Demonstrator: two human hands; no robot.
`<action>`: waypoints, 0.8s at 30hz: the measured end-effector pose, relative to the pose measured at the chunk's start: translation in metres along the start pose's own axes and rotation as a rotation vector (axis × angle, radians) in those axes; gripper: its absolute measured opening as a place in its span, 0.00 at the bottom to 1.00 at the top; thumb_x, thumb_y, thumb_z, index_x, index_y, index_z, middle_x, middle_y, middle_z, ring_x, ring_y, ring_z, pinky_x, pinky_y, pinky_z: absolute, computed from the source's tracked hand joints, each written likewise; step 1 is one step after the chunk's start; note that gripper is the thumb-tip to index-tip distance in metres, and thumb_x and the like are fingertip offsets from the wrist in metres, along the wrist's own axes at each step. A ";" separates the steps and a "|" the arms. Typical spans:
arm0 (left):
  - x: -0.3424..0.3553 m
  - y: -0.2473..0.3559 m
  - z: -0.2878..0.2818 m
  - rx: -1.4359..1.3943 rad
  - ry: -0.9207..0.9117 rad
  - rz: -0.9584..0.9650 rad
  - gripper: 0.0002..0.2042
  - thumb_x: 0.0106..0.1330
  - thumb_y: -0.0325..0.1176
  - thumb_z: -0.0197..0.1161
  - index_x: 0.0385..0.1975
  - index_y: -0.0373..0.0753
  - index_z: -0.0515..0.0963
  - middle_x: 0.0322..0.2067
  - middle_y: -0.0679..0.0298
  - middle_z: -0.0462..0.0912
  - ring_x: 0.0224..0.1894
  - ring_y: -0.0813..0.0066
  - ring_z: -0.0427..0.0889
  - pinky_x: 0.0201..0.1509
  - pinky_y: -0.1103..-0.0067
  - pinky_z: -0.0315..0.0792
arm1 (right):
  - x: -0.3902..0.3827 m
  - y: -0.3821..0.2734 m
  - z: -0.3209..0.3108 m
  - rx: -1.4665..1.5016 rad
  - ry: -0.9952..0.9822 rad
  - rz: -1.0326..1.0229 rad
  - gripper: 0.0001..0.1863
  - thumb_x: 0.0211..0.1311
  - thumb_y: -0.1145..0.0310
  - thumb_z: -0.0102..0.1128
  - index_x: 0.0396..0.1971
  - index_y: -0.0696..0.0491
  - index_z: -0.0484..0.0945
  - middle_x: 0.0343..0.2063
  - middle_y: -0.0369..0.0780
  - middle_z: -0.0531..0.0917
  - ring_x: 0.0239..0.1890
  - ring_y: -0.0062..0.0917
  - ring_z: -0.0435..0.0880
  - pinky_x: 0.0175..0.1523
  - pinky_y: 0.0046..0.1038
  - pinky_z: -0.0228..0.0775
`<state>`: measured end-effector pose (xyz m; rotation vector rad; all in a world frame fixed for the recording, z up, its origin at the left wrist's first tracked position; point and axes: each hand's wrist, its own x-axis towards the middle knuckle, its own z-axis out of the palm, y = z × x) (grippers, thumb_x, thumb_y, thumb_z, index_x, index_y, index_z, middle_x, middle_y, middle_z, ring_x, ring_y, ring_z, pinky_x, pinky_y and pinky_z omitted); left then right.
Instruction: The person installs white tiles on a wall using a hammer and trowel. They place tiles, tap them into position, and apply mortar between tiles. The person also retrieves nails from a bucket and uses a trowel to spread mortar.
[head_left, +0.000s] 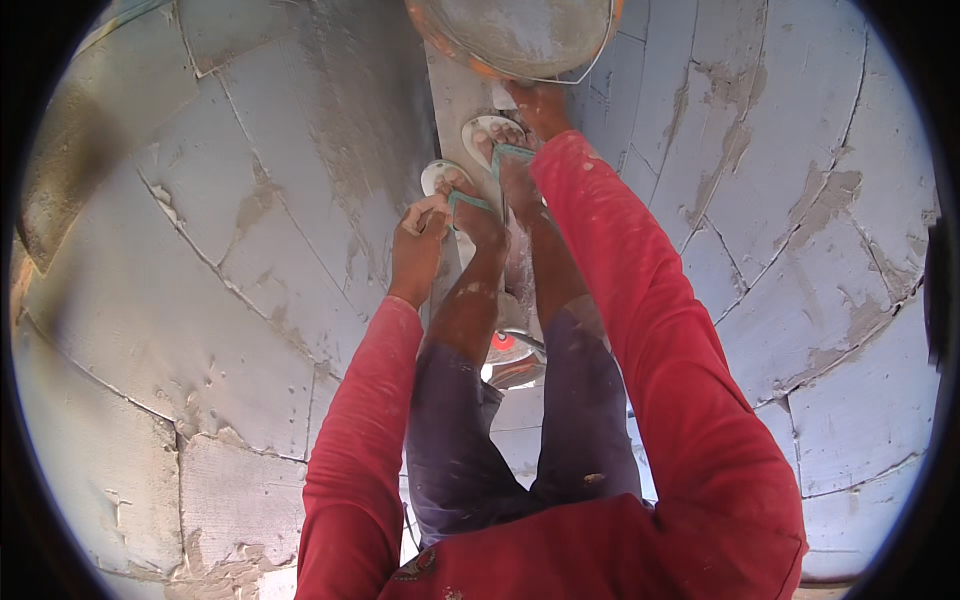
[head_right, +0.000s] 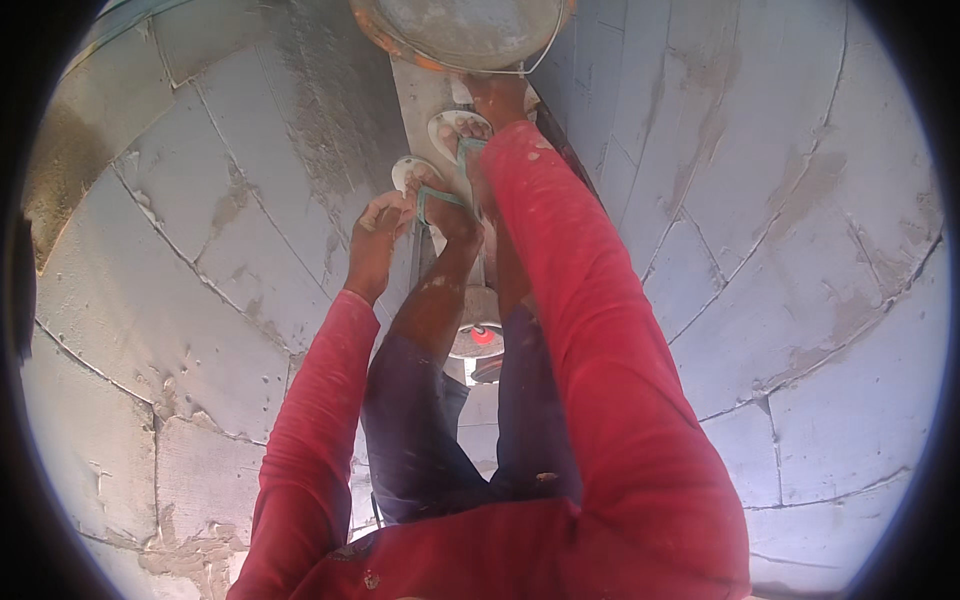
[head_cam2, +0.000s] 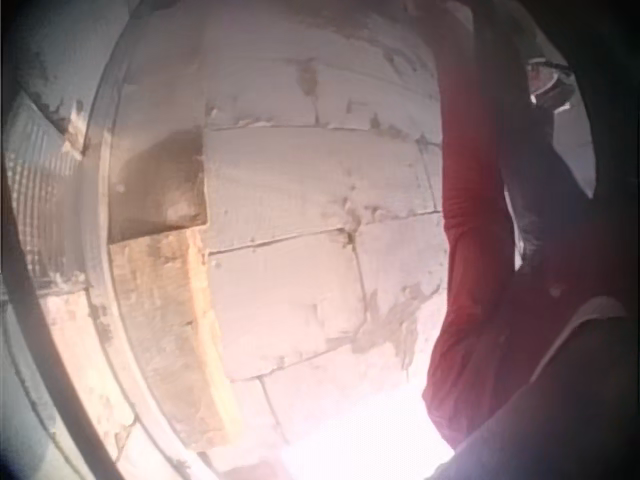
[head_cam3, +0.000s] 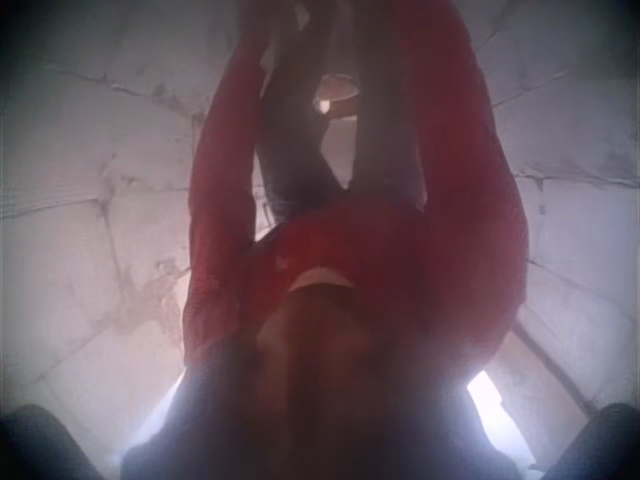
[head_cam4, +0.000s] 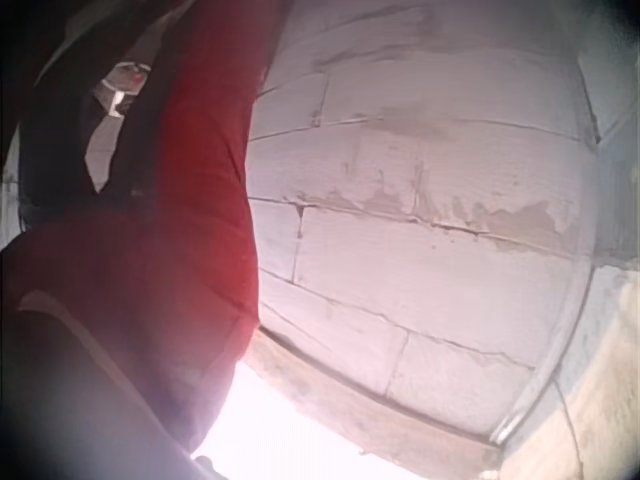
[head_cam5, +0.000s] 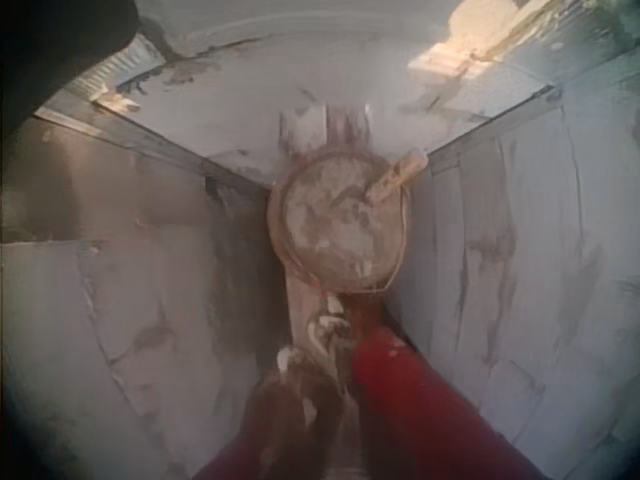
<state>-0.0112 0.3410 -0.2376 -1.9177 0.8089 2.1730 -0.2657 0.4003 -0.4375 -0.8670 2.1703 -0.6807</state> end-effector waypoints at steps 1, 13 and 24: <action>-0.009 0.000 -0.007 0.034 0.020 -0.025 0.15 0.76 0.36 0.56 0.56 0.37 0.76 0.52 0.63 0.82 0.57 0.72 0.79 0.64 0.74 0.69 | -0.002 -0.016 0.001 0.226 -0.044 0.105 0.28 0.64 0.60 0.68 0.58 0.61 0.75 0.51 0.49 0.84 0.53 0.35 0.83 0.57 0.36 0.72; -0.067 0.041 0.028 -0.320 -0.153 0.028 0.28 0.78 0.50 0.55 0.69 0.37 0.64 0.63 0.58 0.73 0.64 0.66 0.75 0.69 0.63 0.69 | -0.162 -0.186 -0.082 0.781 -0.357 0.394 0.34 0.67 0.46 0.61 0.64 0.56 0.74 0.50 0.48 0.82 0.55 0.38 0.80 0.60 0.37 0.69; -0.254 0.089 0.015 -0.235 -0.140 0.051 0.30 0.77 0.46 0.56 0.69 0.30 0.60 0.56 0.48 0.77 0.53 0.52 0.84 0.53 0.63 0.83 | -0.212 -0.280 -0.169 0.803 -0.288 0.169 0.26 0.83 0.56 0.36 0.66 0.57 0.72 0.64 0.44 0.74 0.74 0.33 0.61 0.77 0.34 0.50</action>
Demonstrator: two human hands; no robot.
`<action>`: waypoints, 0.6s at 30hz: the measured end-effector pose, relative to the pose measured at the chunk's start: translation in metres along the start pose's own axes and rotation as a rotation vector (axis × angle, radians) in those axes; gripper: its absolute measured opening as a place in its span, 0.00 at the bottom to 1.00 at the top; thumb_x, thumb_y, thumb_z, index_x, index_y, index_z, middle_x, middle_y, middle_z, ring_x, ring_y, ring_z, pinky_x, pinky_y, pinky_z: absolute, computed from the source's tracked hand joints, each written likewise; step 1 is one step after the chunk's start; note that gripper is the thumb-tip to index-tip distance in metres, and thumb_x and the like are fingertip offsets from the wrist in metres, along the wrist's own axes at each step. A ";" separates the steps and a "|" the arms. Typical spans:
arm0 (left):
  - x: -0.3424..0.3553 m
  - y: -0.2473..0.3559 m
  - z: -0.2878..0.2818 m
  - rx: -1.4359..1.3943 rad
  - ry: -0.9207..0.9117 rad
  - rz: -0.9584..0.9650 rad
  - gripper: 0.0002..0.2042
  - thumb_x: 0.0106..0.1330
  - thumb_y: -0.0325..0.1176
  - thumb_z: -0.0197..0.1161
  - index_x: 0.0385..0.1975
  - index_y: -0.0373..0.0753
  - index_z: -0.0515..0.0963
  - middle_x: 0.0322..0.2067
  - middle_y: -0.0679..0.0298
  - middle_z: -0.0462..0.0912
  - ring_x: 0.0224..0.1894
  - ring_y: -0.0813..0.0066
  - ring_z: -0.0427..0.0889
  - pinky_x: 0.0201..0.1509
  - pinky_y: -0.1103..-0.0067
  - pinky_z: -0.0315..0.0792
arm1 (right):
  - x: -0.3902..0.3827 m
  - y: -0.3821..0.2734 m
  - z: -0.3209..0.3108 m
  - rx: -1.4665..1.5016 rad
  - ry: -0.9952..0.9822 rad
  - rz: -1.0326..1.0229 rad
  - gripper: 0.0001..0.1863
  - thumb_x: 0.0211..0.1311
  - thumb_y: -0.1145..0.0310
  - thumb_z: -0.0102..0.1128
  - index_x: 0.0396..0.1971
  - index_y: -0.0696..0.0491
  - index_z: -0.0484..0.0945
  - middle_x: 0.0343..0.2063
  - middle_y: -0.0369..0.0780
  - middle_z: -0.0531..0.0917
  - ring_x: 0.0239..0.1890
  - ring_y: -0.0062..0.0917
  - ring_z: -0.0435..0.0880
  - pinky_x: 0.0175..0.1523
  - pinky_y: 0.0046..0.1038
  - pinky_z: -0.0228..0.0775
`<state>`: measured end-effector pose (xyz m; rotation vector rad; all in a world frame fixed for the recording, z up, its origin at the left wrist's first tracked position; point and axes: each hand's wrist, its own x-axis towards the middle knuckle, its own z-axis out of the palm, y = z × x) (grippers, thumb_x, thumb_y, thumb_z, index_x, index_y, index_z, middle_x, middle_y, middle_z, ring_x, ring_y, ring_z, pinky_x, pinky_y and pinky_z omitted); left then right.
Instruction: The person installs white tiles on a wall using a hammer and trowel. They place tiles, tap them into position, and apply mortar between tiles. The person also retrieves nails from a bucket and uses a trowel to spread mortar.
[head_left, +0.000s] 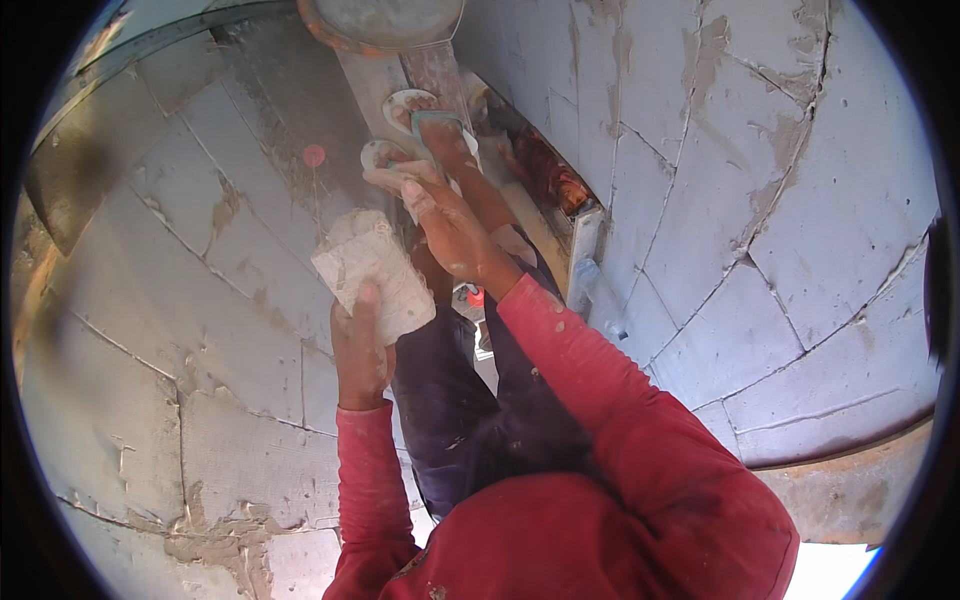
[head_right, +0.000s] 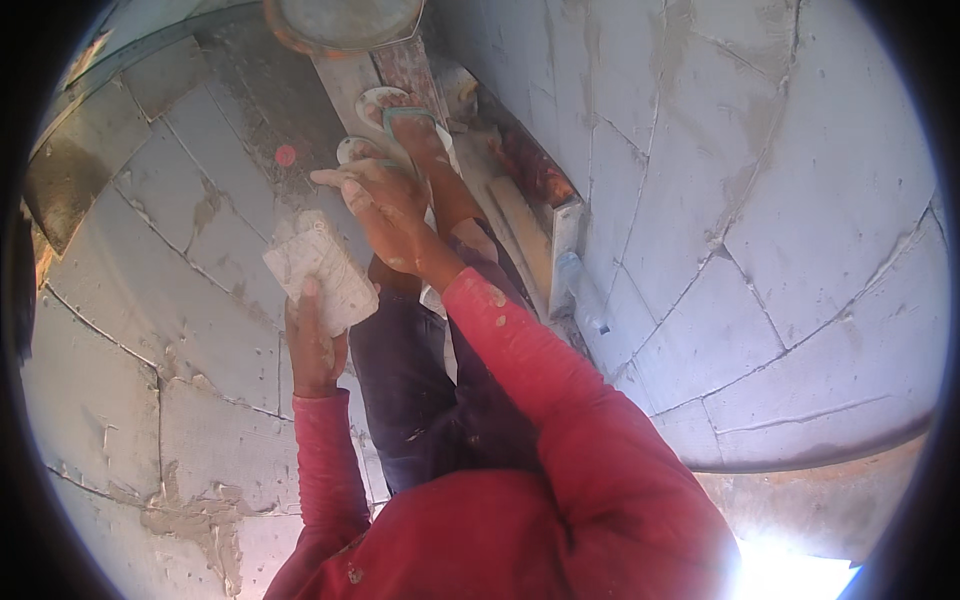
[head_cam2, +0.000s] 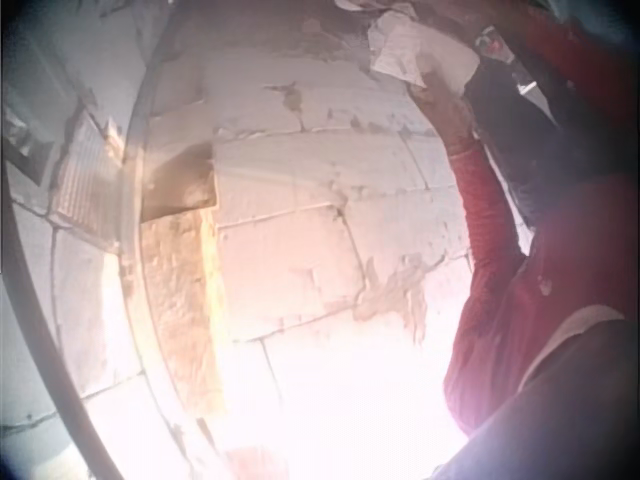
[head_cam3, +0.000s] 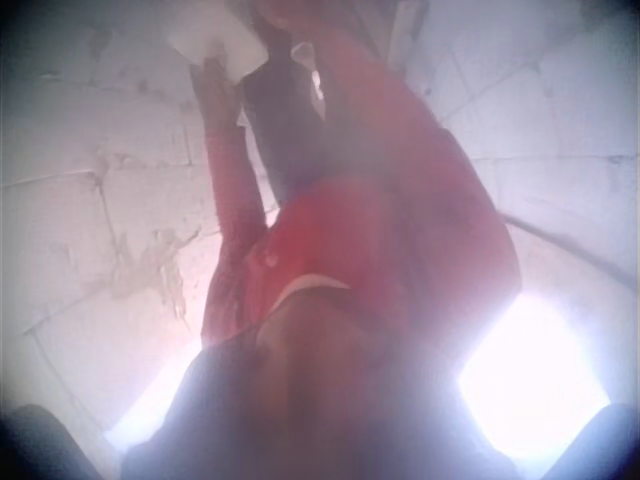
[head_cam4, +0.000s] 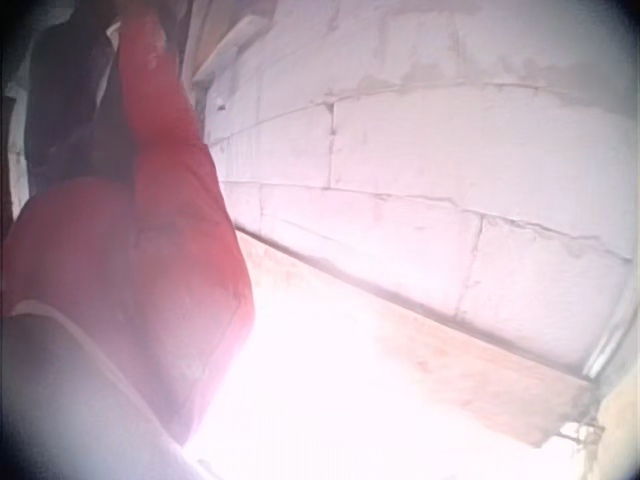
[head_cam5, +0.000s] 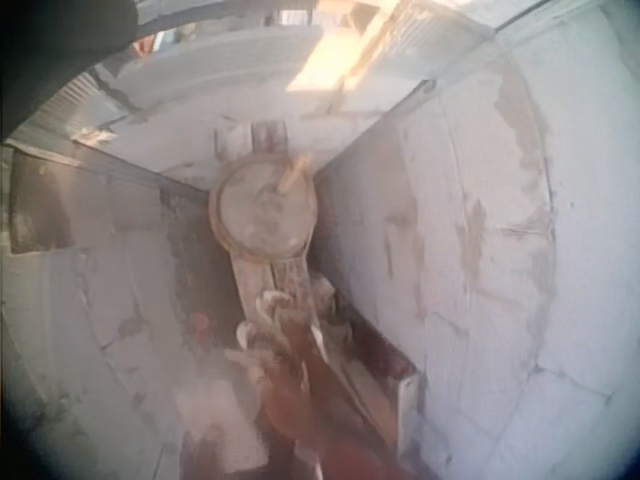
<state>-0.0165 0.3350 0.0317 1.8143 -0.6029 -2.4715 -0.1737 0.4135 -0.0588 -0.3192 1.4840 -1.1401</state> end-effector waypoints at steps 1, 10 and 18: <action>-0.018 0.005 0.001 -0.006 0.004 -0.015 0.30 0.75 0.45 0.60 0.67 0.29 0.61 0.54 0.48 0.78 0.50 0.53 0.85 0.49 0.64 0.84 | 0.005 -0.007 0.008 0.027 -0.040 -0.104 0.23 0.82 0.58 0.39 0.64 0.56 0.73 0.63 0.45 0.75 0.70 0.35 0.66 0.75 0.36 0.54; -0.121 0.067 -0.017 0.158 0.061 -0.011 0.44 0.55 0.46 0.80 0.63 0.26 0.62 0.37 0.41 0.83 0.23 0.63 0.83 0.16 0.77 0.73 | -0.012 0.026 0.125 -0.242 -0.385 -0.513 0.16 0.68 0.64 0.61 0.53 0.51 0.79 0.57 0.40 0.79 0.64 0.35 0.74 0.77 0.49 0.50; -0.094 0.075 -0.055 0.265 0.468 0.117 0.25 0.68 0.36 0.69 0.59 0.31 0.70 0.44 0.54 0.83 0.35 0.75 0.82 0.28 0.81 0.72 | -0.049 0.003 0.078 -0.589 -0.378 -0.347 0.10 0.62 0.66 0.64 0.41 0.51 0.81 0.38 0.38 0.83 0.49 0.32 0.83 0.58 0.40 0.74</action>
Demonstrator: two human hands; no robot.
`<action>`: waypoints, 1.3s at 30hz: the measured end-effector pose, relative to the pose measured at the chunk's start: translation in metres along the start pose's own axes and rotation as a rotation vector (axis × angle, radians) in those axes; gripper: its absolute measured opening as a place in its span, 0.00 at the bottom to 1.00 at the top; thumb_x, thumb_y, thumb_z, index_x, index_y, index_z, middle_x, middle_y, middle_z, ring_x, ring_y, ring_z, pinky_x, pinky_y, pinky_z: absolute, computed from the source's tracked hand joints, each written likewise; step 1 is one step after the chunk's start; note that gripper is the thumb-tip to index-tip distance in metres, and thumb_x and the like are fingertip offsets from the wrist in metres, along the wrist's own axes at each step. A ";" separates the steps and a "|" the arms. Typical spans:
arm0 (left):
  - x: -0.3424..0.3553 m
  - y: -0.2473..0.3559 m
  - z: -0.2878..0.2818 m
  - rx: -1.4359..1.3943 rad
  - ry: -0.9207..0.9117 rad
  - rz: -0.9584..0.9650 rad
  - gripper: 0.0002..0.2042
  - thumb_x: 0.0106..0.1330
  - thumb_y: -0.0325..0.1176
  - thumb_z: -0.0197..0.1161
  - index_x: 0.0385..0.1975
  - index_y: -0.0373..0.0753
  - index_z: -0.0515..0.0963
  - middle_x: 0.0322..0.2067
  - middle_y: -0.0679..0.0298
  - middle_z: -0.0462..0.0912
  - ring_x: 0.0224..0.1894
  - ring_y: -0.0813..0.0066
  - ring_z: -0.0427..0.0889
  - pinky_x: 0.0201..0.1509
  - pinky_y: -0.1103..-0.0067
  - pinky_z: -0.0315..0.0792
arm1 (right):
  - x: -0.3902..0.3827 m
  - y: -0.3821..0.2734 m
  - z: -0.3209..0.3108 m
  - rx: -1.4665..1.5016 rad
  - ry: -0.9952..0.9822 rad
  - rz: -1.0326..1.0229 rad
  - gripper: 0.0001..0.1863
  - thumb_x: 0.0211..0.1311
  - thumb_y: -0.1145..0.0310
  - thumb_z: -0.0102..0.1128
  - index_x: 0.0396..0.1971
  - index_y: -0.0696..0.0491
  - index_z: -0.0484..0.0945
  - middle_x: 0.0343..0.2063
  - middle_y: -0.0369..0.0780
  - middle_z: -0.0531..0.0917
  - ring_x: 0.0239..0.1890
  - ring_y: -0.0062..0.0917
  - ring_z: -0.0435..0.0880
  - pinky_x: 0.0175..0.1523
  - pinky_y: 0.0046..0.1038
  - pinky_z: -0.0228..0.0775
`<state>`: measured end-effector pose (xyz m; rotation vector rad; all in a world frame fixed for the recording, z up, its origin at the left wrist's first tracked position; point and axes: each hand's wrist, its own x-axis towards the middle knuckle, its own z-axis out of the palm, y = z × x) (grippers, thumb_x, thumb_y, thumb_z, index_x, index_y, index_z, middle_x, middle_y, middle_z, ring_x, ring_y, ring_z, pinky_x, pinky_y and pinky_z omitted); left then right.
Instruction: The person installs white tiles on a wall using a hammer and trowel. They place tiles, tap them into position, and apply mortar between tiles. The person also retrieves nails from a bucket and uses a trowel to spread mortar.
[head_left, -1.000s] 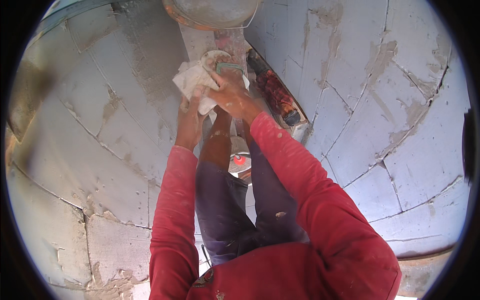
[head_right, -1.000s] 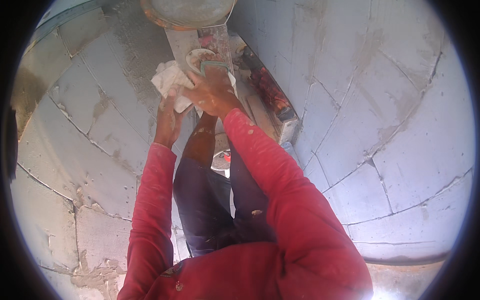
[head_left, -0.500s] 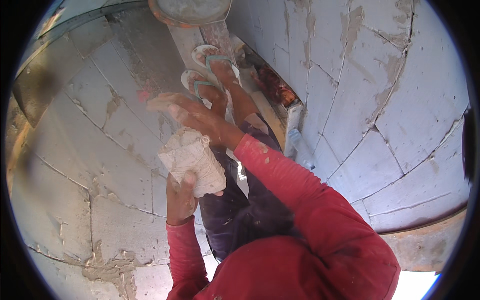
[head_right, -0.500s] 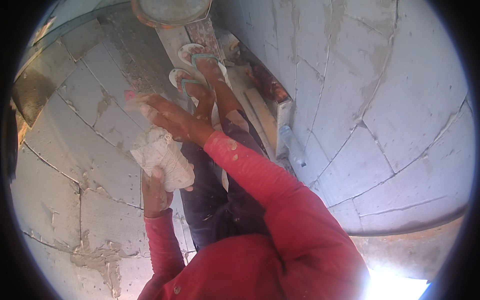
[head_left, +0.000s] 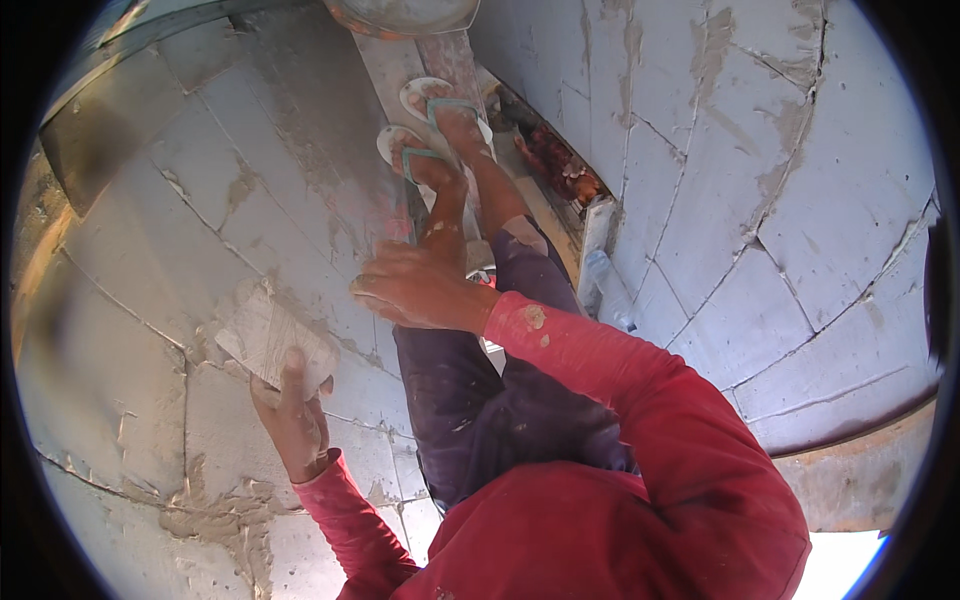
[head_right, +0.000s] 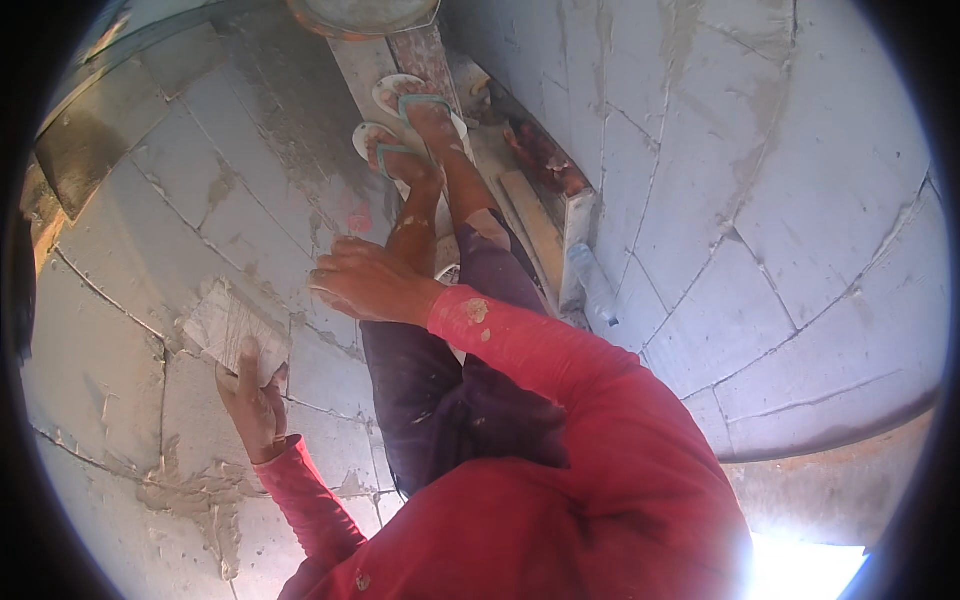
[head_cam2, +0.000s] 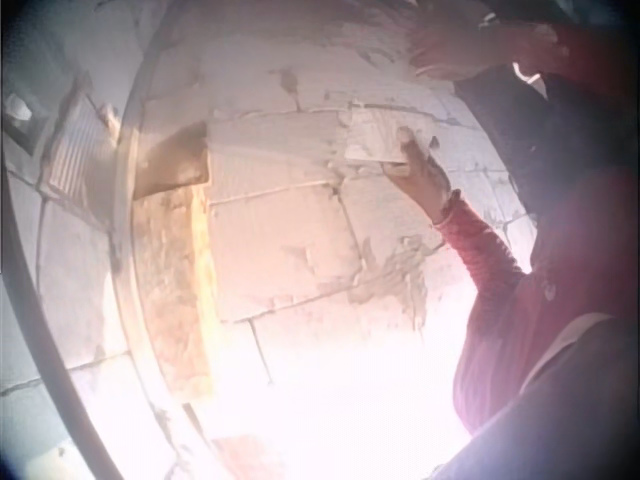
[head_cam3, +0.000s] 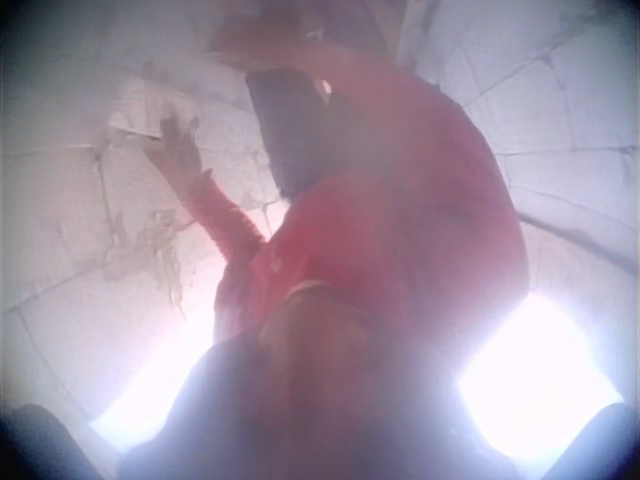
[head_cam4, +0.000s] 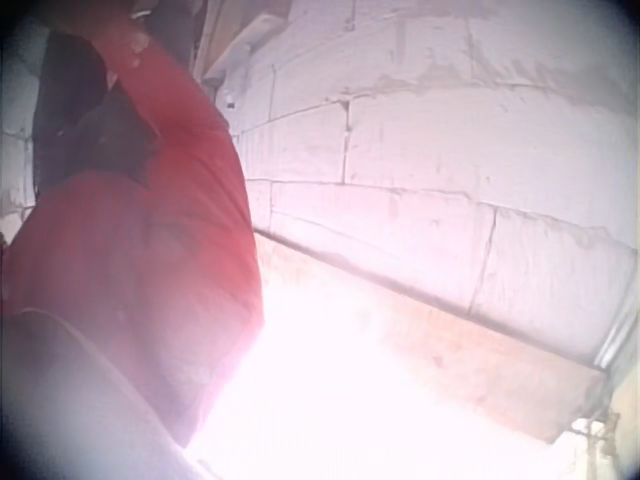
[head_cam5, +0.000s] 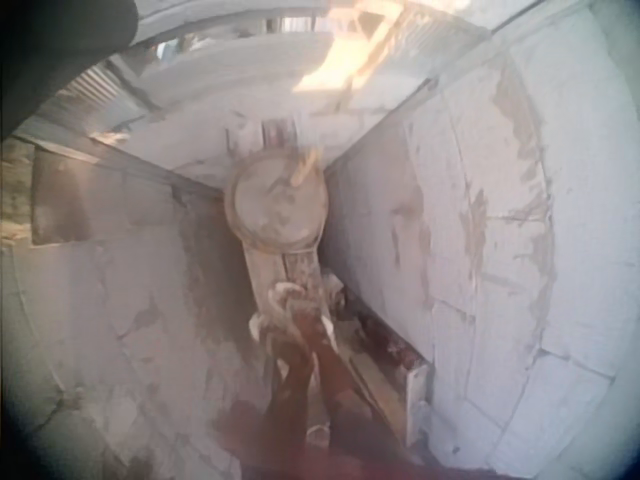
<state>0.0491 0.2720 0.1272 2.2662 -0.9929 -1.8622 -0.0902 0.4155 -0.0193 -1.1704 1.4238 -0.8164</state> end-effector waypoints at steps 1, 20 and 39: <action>0.009 -0.006 0.003 0.000 0.034 0.007 0.24 0.68 0.34 0.69 0.59 0.31 0.70 0.44 0.55 0.82 0.35 0.75 0.82 0.28 0.79 0.72 | -0.004 -0.009 -0.003 -0.031 0.010 0.009 0.09 0.62 0.65 0.65 0.39 0.51 0.81 0.36 0.37 0.82 0.45 0.31 0.83 0.51 0.40 0.74; -0.155 0.069 -0.043 0.005 -0.983 -0.146 0.36 0.65 0.34 0.73 0.72 0.35 0.65 0.65 0.60 0.72 0.69 0.71 0.67 0.74 0.72 0.58 | 0.015 -0.228 -0.164 -0.053 -0.281 -0.244 0.17 0.71 0.60 0.53 0.26 0.53 0.82 0.23 0.41 0.80 0.33 0.38 0.81 0.46 0.40 0.72; -0.354 0.044 -0.126 -0.195 -0.023 0.609 0.29 0.66 0.37 0.70 0.60 0.35 0.61 0.37 0.47 0.82 0.45 0.53 0.85 0.50 0.67 0.76 | 0.078 -0.362 -0.040 0.245 -0.696 -0.075 0.22 0.71 0.52 0.63 0.49 0.55 0.70 0.45 0.38 0.77 0.36 0.20 0.80 0.45 0.26 0.75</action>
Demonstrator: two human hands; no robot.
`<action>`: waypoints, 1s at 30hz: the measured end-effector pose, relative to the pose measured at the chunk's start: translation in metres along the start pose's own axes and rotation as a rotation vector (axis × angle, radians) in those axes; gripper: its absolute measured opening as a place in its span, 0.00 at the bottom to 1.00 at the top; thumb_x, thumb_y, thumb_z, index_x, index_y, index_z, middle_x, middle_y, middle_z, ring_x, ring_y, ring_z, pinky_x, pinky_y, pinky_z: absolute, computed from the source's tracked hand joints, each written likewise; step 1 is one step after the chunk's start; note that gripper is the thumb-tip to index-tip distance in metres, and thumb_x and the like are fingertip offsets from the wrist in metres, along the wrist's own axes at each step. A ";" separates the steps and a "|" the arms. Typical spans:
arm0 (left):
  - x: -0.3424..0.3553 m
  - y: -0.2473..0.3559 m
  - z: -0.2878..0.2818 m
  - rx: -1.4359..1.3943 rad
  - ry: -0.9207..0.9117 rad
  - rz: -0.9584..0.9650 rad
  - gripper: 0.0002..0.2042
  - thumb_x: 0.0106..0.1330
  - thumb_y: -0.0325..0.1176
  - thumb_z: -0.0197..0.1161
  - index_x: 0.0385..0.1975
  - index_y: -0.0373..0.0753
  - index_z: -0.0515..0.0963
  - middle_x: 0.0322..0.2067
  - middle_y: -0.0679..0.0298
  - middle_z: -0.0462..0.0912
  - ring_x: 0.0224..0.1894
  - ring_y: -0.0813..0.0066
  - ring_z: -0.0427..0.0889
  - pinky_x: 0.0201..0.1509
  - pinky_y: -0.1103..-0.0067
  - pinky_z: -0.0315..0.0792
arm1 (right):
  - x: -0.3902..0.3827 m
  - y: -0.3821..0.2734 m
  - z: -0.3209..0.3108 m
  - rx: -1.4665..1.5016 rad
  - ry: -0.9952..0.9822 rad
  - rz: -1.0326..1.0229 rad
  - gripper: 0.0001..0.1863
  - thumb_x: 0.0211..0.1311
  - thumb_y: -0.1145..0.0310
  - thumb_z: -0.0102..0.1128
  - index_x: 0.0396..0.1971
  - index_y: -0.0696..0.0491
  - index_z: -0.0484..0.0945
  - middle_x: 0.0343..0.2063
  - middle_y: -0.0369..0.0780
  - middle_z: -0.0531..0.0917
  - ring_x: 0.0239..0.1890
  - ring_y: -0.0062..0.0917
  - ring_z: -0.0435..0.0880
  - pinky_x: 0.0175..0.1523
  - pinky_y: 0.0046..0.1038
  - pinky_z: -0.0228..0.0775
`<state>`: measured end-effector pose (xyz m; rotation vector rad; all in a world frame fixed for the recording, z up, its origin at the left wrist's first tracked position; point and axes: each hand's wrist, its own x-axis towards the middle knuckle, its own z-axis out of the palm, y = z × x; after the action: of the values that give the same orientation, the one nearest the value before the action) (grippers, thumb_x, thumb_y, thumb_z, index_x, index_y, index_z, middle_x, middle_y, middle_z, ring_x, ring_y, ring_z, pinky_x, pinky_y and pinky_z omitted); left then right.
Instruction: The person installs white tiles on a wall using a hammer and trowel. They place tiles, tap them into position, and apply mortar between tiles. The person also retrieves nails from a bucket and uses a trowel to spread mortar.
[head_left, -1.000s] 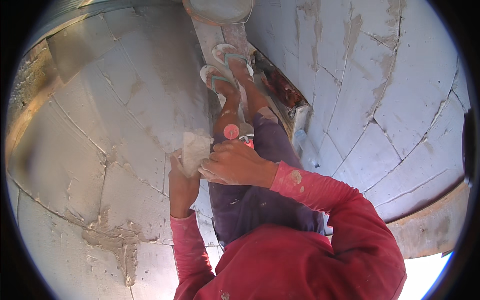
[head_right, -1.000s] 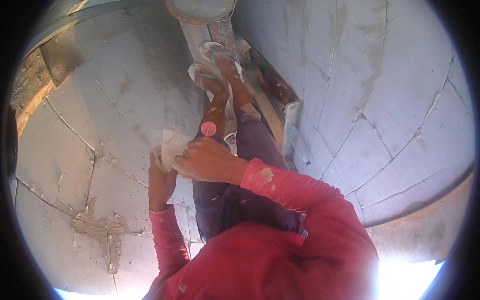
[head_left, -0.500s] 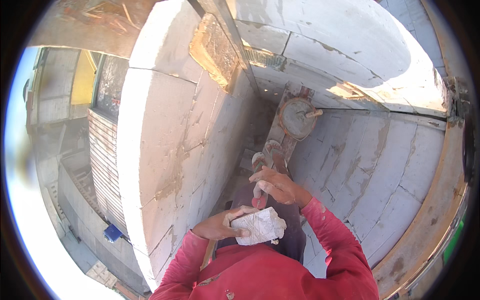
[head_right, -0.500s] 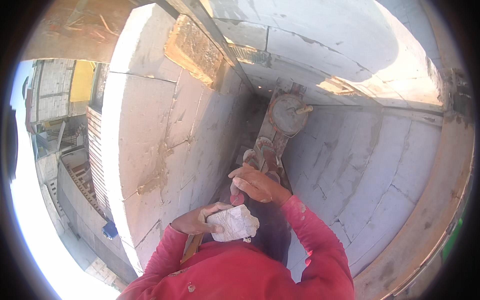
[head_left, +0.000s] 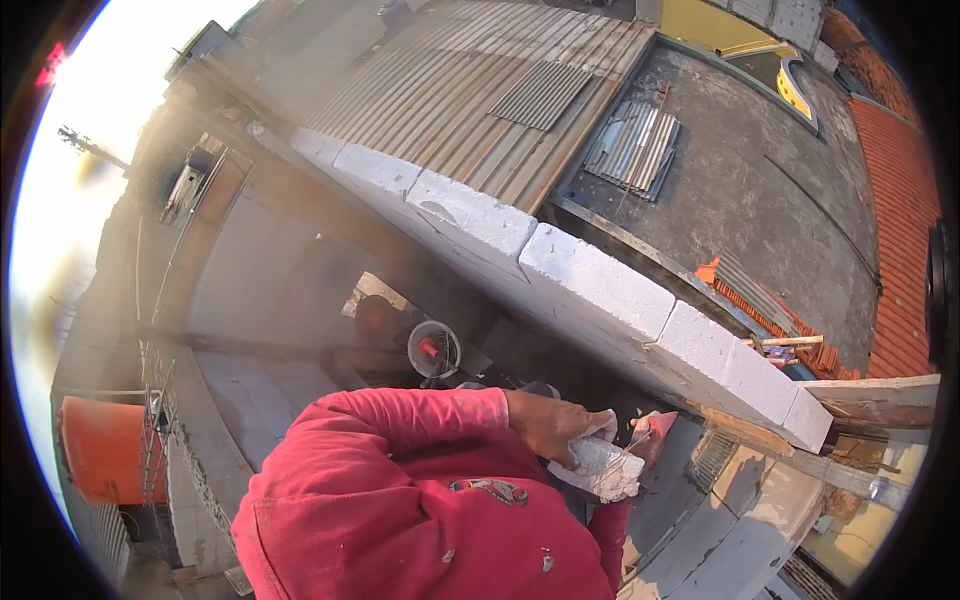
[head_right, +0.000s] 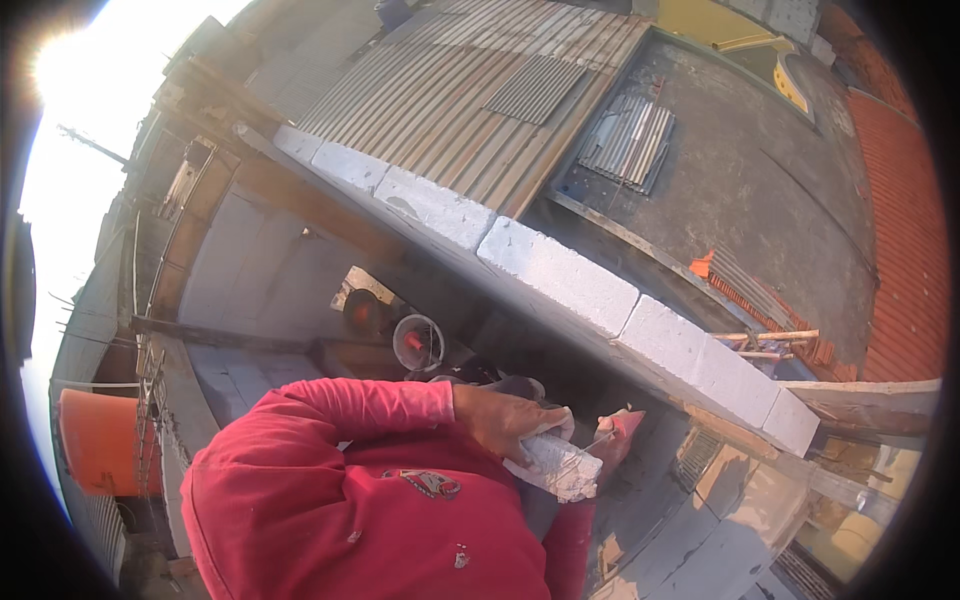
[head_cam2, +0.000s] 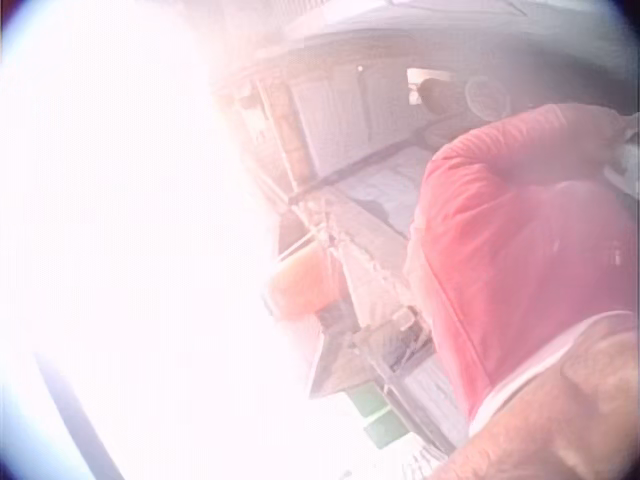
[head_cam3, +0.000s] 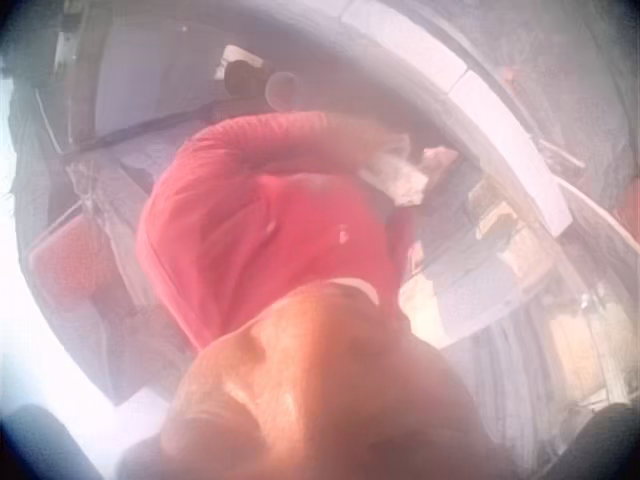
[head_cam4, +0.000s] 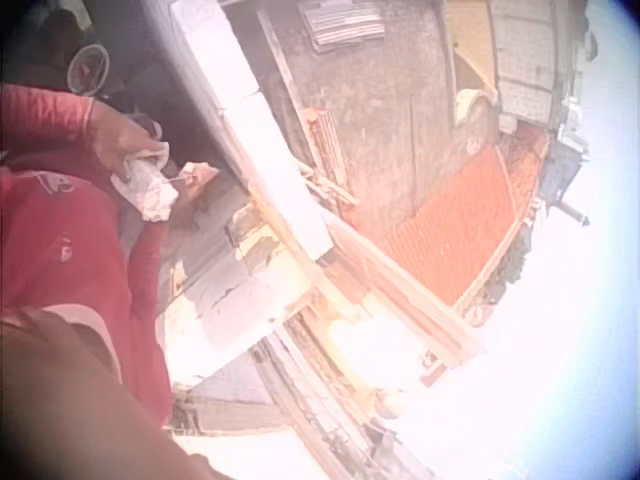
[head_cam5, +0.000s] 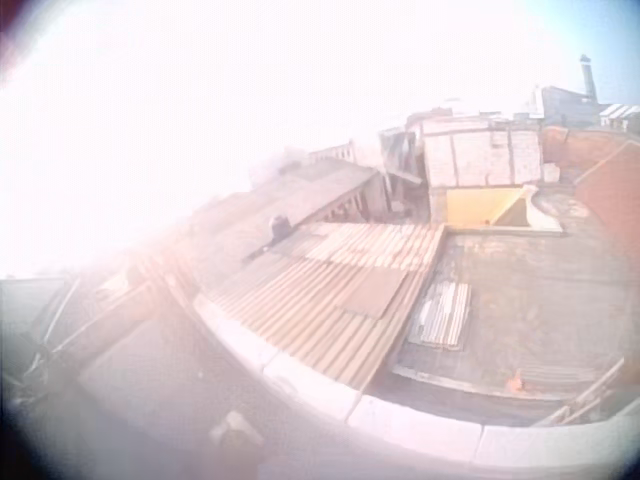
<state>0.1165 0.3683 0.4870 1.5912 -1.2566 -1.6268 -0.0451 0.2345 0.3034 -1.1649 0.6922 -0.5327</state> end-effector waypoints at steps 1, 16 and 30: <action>-0.014 -0.005 0.009 -0.040 0.077 0.009 0.30 0.66 0.36 0.70 0.61 0.35 0.60 0.38 0.46 0.81 0.45 0.52 0.85 0.50 0.66 0.76 | 0.003 -0.009 0.008 0.034 -0.026 -0.024 0.25 0.70 0.51 0.64 0.52 0.54 0.68 0.49 0.40 0.76 0.38 0.21 0.81 0.46 0.27 0.76; -0.115 -0.170 0.113 -1.168 1.103 0.186 0.29 0.73 0.38 0.66 0.70 0.36 0.65 0.58 0.64 0.77 0.62 0.74 0.74 0.70 0.75 0.65 | 0.024 0.059 0.110 -0.489 -1.283 0.630 0.34 0.67 0.70 0.65 0.71 0.56 0.62 0.64 0.41 0.75 0.64 0.28 0.75 0.68 0.31 0.68; -0.130 -0.587 0.199 -1.489 1.948 -0.290 0.28 0.71 0.39 0.65 0.65 0.29 0.68 0.57 0.53 0.80 0.58 0.69 0.80 0.64 0.74 0.71 | -0.025 0.235 0.208 -1.056 -1.186 0.876 0.27 0.74 0.65 0.59 0.68 0.57 0.67 0.55 0.45 0.82 0.50 0.25 0.84 0.57 0.28 0.76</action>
<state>0.0793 0.7783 0.0062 1.2076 1.0106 -0.1219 0.0967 0.4587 0.1346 -1.6539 0.3056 1.3543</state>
